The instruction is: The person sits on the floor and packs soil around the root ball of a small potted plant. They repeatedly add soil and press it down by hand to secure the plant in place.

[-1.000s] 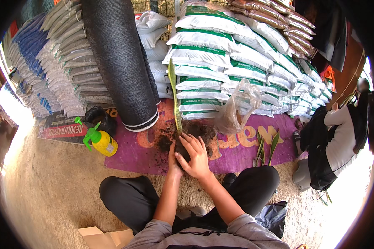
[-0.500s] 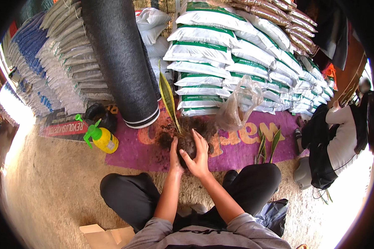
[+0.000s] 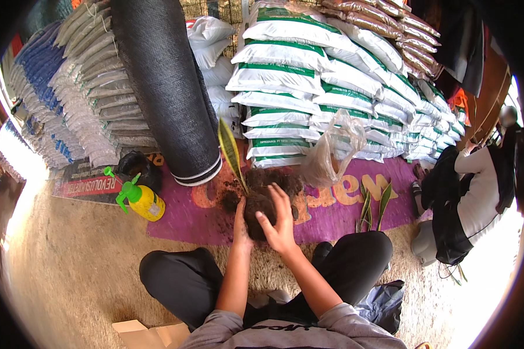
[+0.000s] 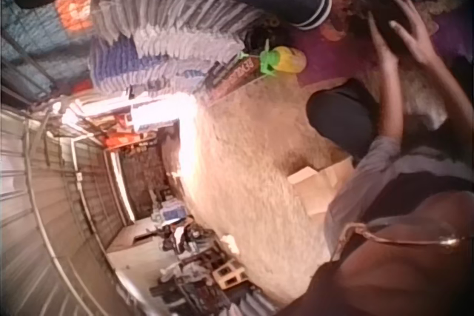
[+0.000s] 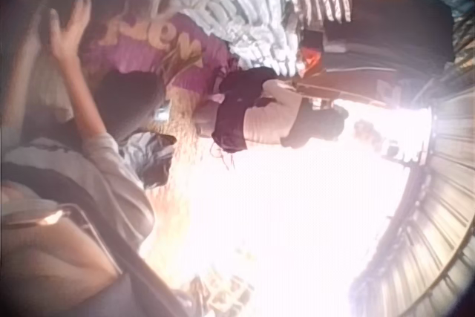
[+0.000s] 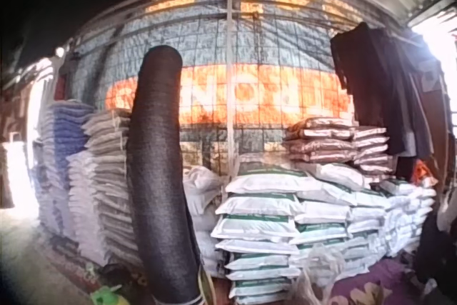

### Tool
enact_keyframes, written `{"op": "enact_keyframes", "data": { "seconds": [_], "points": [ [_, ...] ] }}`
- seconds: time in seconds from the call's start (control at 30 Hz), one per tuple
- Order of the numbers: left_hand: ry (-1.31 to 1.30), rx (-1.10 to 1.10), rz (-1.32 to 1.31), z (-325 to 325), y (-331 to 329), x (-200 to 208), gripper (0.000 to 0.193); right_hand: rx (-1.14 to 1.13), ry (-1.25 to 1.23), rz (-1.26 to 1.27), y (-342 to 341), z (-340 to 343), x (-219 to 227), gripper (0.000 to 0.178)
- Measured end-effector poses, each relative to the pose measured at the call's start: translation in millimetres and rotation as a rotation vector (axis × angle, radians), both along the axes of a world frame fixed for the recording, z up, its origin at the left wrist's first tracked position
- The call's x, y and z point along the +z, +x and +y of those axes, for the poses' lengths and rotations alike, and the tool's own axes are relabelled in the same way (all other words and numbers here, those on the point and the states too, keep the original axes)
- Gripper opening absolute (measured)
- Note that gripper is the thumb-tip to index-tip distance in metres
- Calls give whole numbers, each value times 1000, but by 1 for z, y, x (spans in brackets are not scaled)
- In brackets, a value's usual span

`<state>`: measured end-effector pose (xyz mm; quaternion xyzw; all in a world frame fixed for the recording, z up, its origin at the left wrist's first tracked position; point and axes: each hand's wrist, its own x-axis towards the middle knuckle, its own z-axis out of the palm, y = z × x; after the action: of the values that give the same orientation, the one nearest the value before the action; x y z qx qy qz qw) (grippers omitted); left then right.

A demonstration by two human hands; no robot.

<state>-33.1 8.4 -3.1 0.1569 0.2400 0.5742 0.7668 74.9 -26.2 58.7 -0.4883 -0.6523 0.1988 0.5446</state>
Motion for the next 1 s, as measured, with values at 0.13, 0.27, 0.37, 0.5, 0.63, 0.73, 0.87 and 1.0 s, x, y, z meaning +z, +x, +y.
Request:
{"op": "enact_keyframes", "data": {
  "seconds": [0.13, 0.27, 0.37, 0.5, 0.63, 0.73, 0.87, 1.0],
  "points": [
    [-7, 91, 153, -11, 10, 36, 58, 66, -180, 418, 5, 5, -6, 73],
    [-24, 93, 43, -10, 10, 39, 57, 111, -153, 550, 1, 4, -9, 76],
    [11, 24, -186, -12, 11, 38, 55, 35, -34, 104, -6, -7, -8, 80],
    [55, -6, -282, -5, -2, 12, 52, -34, 94, -60, 7, -16, 25, 78],
    [39, -51, -346, -8, -1, 18, 49, -175, 279, 1, 23, -18, 41, 70],
    [63, 115, -277, -17, 19, 37, 48, 84, -48, -493, 0, -7, 27, 74],
    [16, 23, -219, -5, 4, 2, 49, 93, -100, -186, 5, -4, 14, 70],
    [33, 19, -213, 2, -8, -8, 49, -9, 57, 52, 19, -5, 25, 62]
  ]
}}
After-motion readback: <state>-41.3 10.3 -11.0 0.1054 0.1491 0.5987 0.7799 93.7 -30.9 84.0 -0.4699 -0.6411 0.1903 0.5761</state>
